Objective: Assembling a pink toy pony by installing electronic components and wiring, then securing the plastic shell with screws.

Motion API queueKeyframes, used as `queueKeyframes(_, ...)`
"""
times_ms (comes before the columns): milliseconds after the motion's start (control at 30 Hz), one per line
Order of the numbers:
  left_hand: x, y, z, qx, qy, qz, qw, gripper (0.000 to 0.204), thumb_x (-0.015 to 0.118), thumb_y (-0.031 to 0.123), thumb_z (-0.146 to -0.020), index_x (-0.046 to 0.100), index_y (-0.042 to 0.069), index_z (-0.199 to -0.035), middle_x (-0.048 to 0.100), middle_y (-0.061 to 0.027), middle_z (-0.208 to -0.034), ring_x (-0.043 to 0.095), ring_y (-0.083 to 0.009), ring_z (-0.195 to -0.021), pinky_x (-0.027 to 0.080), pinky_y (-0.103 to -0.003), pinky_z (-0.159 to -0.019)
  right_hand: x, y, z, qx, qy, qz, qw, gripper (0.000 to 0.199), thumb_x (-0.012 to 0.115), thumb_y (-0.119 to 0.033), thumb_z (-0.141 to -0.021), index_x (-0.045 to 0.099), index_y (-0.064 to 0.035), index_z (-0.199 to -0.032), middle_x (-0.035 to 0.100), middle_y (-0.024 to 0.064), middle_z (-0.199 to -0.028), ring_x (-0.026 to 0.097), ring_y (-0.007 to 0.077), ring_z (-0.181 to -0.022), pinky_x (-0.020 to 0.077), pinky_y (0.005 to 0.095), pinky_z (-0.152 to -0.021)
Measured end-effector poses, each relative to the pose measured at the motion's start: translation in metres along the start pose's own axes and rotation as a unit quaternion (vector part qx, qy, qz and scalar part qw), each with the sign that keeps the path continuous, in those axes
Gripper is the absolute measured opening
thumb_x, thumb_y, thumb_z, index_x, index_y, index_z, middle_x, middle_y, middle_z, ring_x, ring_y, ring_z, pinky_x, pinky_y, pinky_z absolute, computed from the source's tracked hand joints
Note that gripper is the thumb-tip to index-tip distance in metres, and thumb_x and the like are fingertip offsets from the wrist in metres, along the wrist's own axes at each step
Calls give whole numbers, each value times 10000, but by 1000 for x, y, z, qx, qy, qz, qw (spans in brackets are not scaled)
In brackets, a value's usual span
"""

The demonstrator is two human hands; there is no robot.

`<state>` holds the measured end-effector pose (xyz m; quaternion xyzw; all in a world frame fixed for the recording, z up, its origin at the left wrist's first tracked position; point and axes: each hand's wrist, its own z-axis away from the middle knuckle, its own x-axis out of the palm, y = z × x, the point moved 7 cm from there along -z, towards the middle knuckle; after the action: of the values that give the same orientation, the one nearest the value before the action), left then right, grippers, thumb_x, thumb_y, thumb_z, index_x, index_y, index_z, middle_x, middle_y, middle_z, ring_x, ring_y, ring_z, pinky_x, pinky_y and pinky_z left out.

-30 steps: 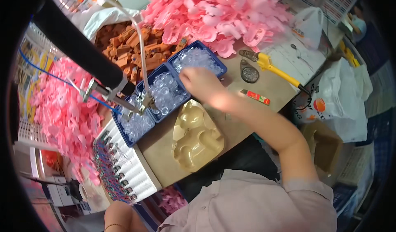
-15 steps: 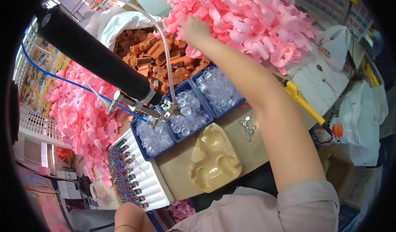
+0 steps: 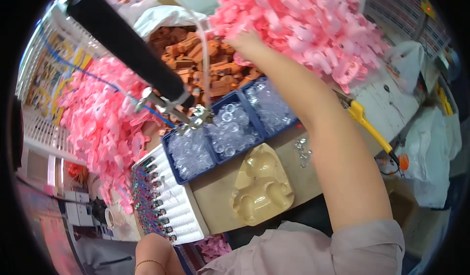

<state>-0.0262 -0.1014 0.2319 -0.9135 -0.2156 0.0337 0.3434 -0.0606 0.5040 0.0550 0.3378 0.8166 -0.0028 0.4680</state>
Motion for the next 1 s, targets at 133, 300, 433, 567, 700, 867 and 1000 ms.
queueKeyframes(133,-13,22,-16,67,-61,-149,985,289,527,188,-937,606,19,-1157,624,-113,-1206,543,-282,-1150,406,-490,-979,14,19,8,-11,-3,33,999,419,496,-114,-833,556,-160,-1245,645,67,-881,624,237,-899,467,429,-776)
queueKeyframes(300,-146,-56,45,-245,-219,-770,548,249,426,65,-884,563,-82,-1032,601,-126,-1006,565,-188,-825,461,-349,-792,-56,-2,-50,30,146,-145,978,294,545,-94,-832,573,-68,-1123,644,150,-871,627,325,-825,490,444,-736)
queueKeyframes(433,-131,-224,287,-589,-247,-341,690,212,509,116,-854,668,18,-954,648,-124,-1010,598,-198,-754,469,-342,-694,-97,48,-16,255,365,-320,836,348,693,-186,-782,569,-72,-1087,620,113,-952,603,263,-855,488,380,-749)
queueKeyframes(567,-137,-240,426,-473,-587,-454,474,505,656,160,-760,470,-46,-1182,636,-154,-852,653,-363,-786,530,-436,-754,-146,24,62,409,399,-533,624,305,640,-53,-823,516,-23,-1101,554,58,-987,558,144,-853,468,279,-766)
queueKeyframes(700,-162,-225,448,-494,-553,-511,435,367,645,129,-732,531,0,-1056,638,-145,-812,661,-315,-716,539,-387,-611,-212,-47,152,373,207,-504,751,262,589,13,-824,526,-4,-1078,541,28,-964,557,142,-854,453,288,-845)
queueKeyframes(867,-123,-213,399,-535,-452,-448,556,288,619,119,-725,548,33,-991,644,-186,-817,632,-390,-768,506,-476,-678,-247,-193,231,-155,-103,-410,893,341,630,-86,-738,596,-35,-1073,545,70,-958,560,195,-794,453,331,-668)
queueKeyframes(1000,-114,-156,343,-692,-199,-314,619,418,724,157,-807,481,8,-1114,661,-125,-869,662,-222,-799,516,-326,-748,-237,-236,260,-201,-162,-405,877,401,666,-189,-718,596,-43,-1084,554,107,-1080,550,255,-926,450,388,-780)
